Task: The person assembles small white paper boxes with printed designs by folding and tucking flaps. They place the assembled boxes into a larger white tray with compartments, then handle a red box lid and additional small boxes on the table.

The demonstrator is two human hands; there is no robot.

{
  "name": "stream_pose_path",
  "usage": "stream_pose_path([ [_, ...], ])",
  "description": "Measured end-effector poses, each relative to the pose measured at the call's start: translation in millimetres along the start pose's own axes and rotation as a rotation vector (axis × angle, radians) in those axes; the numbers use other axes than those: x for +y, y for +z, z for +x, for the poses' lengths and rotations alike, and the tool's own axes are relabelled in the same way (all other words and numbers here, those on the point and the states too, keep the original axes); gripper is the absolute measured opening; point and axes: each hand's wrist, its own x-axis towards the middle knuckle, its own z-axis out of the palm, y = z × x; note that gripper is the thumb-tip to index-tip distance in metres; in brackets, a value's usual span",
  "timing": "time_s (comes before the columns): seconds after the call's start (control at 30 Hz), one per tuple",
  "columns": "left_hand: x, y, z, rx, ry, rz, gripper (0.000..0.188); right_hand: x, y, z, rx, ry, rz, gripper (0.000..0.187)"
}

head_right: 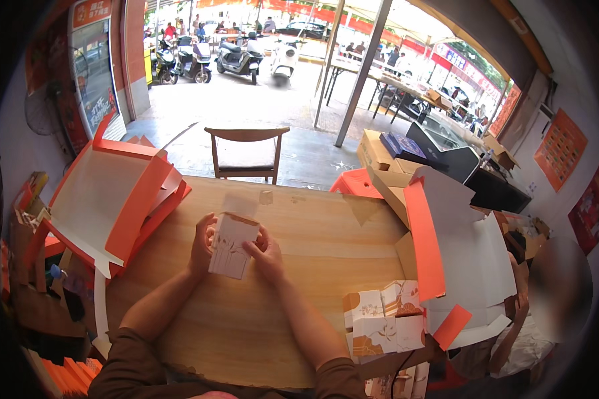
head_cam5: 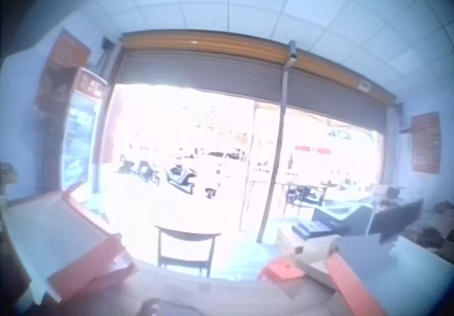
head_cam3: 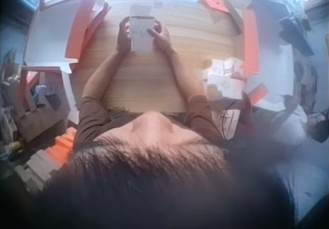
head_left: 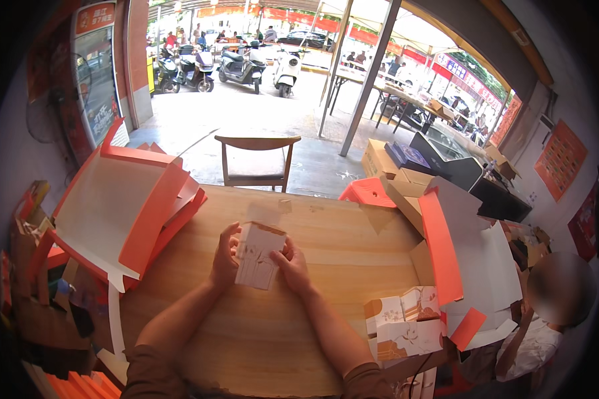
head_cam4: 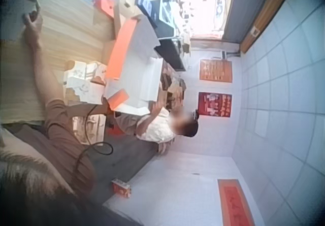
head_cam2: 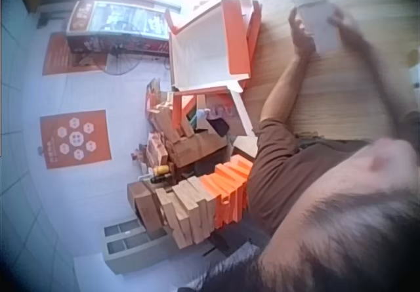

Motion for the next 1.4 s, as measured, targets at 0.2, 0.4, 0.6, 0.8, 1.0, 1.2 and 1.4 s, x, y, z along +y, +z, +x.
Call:
stream_pose_path([
  [0.2, 25.9, 5.3, 7.4, -0.03, 0.223, 0.268, 0.099, -19.3, 17.4, -8.3, 0.039, 0.012, 0.014, 0.084],
  [0.4, 13.1, -6.9, 6.8, -0.147, -0.014, 0.097, 0.078, -6.5, 9.1, -8.9, -0.047, -0.027, -0.064, 0.083],
  [0.6, 14.3, -5.7, 5.8, -0.127, -0.104, -0.273, 0.057, -7.0, 2.4, -7.6, -0.044, 0.04, -0.073, 0.069],
  [0.8, -2.0, -8.1, 0.5, 0.102, -0.258, -0.601, 0.052, -2.1, 4.2, -5.6, 0.082, 0.01, -0.112, 0.048],
  [1.0, -17.2, -19.3, 3.3, 0.181, -0.275, -0.54, 0.05, -11.1, 11.6, -4.0, 0.146, -0.026, 0.007, 0.037],
  [1.2, -23.0, -23.8, 2.2, -0.027, -0.337, -0.589, 0.044, -8.4, 2.2, -7.6, 0.119, 0.007, 0.014, 0.043],
  [1.4, -48.7, -24.6, -10.0, -0.225, -0.307, -0.517, 0.053, -12.7, 6.8, -5.1, 0.117, 0.013, 0.0, 0.056],
])
